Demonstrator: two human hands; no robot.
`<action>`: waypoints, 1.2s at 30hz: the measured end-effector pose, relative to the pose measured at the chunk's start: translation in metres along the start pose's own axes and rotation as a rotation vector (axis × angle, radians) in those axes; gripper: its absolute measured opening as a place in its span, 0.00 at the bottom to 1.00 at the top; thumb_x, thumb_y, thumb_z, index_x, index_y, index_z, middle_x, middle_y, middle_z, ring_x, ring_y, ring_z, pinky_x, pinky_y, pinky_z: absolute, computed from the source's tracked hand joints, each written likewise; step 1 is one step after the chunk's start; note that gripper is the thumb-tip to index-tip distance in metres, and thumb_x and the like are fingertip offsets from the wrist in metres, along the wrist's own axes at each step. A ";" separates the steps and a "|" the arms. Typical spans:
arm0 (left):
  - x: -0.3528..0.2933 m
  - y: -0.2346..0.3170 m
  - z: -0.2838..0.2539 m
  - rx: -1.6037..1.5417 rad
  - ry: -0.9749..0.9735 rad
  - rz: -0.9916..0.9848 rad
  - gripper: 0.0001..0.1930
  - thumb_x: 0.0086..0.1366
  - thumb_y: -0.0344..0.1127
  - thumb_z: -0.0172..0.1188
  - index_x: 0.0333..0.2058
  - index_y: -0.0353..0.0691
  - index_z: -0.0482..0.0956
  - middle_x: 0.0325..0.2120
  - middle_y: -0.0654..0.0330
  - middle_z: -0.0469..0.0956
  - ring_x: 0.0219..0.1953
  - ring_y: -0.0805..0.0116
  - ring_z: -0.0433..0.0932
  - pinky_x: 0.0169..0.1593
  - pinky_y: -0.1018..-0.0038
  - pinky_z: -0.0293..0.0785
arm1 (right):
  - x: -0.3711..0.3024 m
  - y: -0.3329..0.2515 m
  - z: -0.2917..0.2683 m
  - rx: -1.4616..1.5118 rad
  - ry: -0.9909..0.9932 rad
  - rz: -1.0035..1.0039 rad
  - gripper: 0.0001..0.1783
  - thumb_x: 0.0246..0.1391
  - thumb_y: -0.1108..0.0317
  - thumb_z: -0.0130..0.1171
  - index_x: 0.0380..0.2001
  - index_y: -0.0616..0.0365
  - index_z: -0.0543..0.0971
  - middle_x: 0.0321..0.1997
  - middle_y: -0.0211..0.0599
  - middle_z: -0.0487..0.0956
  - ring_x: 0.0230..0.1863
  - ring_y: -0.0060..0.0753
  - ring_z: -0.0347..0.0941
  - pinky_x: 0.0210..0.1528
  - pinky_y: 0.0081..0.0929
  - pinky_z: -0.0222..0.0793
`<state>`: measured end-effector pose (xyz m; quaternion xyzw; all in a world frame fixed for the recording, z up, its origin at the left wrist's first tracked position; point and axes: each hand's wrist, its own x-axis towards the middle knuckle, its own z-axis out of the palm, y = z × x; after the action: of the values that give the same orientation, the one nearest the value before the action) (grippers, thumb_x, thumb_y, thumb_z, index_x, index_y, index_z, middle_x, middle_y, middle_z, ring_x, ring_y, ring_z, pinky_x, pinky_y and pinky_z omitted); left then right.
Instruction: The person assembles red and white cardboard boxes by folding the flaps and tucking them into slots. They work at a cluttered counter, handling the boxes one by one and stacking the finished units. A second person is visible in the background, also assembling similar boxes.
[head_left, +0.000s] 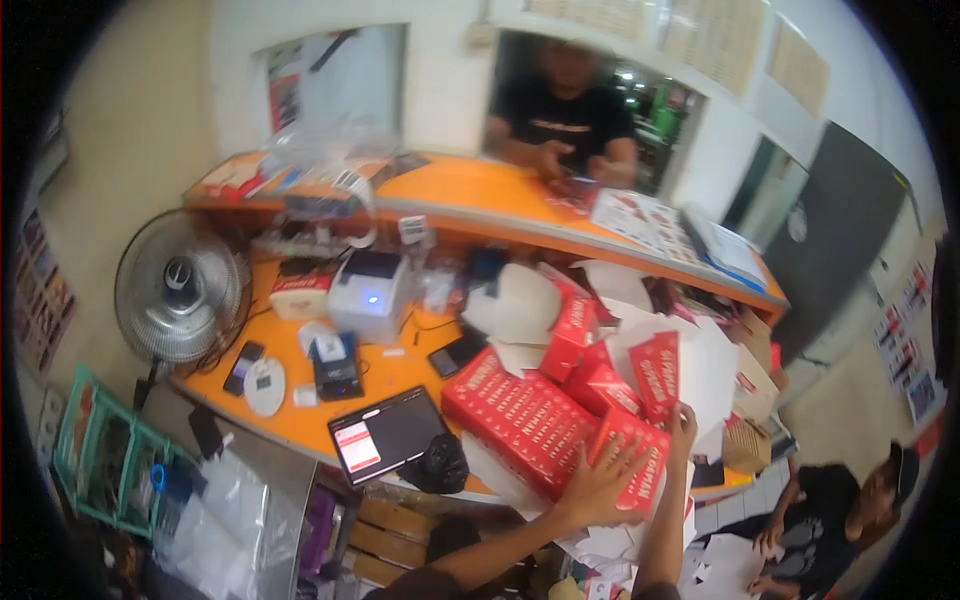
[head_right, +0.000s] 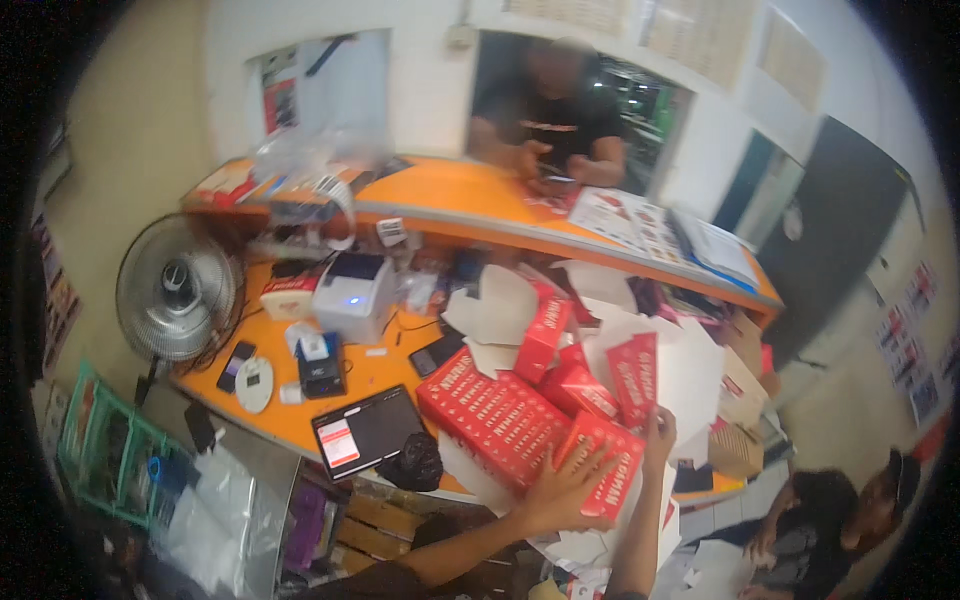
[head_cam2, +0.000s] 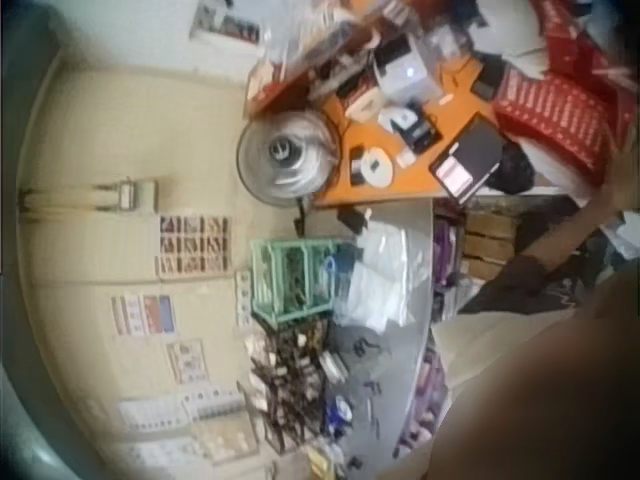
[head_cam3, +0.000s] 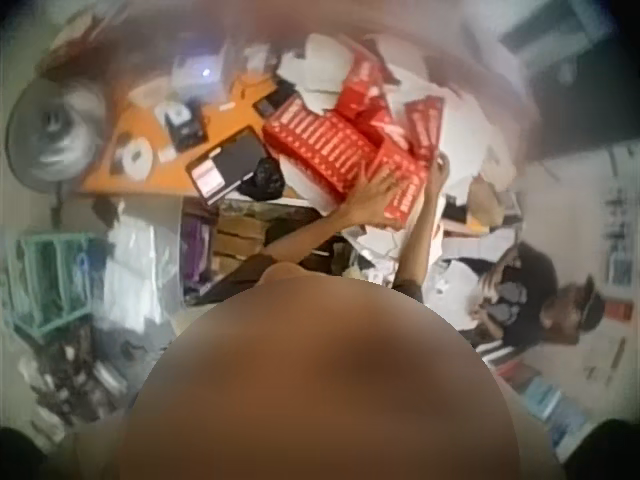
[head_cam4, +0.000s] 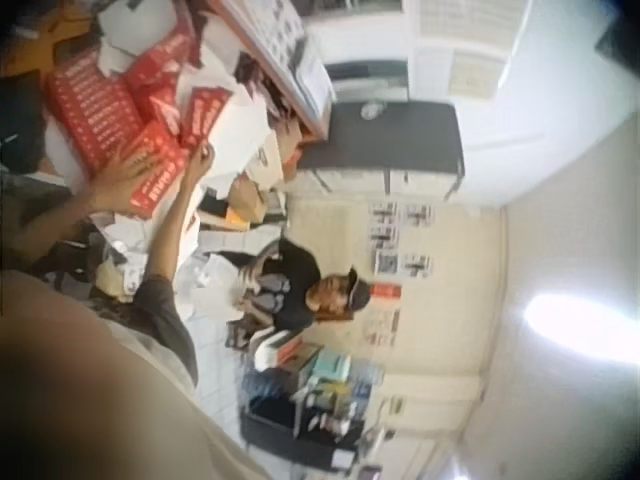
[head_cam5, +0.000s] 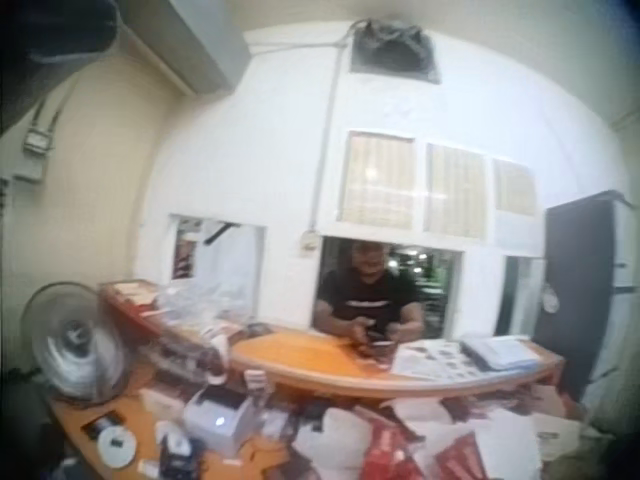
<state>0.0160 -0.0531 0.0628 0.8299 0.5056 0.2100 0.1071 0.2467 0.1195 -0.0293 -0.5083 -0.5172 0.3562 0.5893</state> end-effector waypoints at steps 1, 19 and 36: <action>0.000 0.001 0.004 -0.002 0.006 0.022 0.55 0.50 0.75 0.51 0.69 0.48 0.46 0.69 0.56 0.46 0.71 0.55 0.43 0.61 0.32 0.44 | -0.004 0.003 -0.002 0.036 -0.001 -0.026 0.18 0.60 0.53 0.57 0.40 0.59 0.75 0.29 0.28 0.73 0.26 0.16 0.66 0.26 0.17 0.64; 0.000 -0.095 -0.052 -1.438 0.397 -0.078 0.39 0.62 0.46 0.61 0.65 0.37 0.54 0.65 0.48 0.54 0.69 0.54 0.51 0.67 0.61 0.54 | -0.012 0.019 0.052 -0.058 0.175 -0.116 0.18 0.62 0.53 0.55 0.38 0.59 0.73 0.28 0.28 0.72 0.25 0.15 0.64 0.24 0.16 0.60; -0.008 -0.485 -0.284 -1.293 1.472 -0.608 0.38 0.60 0.57 0.59 0.59 0.36 0.61 0.58 0.51 0.64 0.57 0.59 0.66 0.56 0.66 0.67 | -0.012 0.008 0.052 -0.087 0.250 -0.063 0.18 0.62 0.52 0.54 0.36 0.59 0.73 0.28 0.28 0.72 0.25 0.16 0.63 0.24 0.17 0.59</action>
<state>-0.5022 0.1558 0.1236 0.1155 0.4248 0.8636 0.2457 0.1947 0.1213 -0.0425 -0.5573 -0.4706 0.2485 0.6374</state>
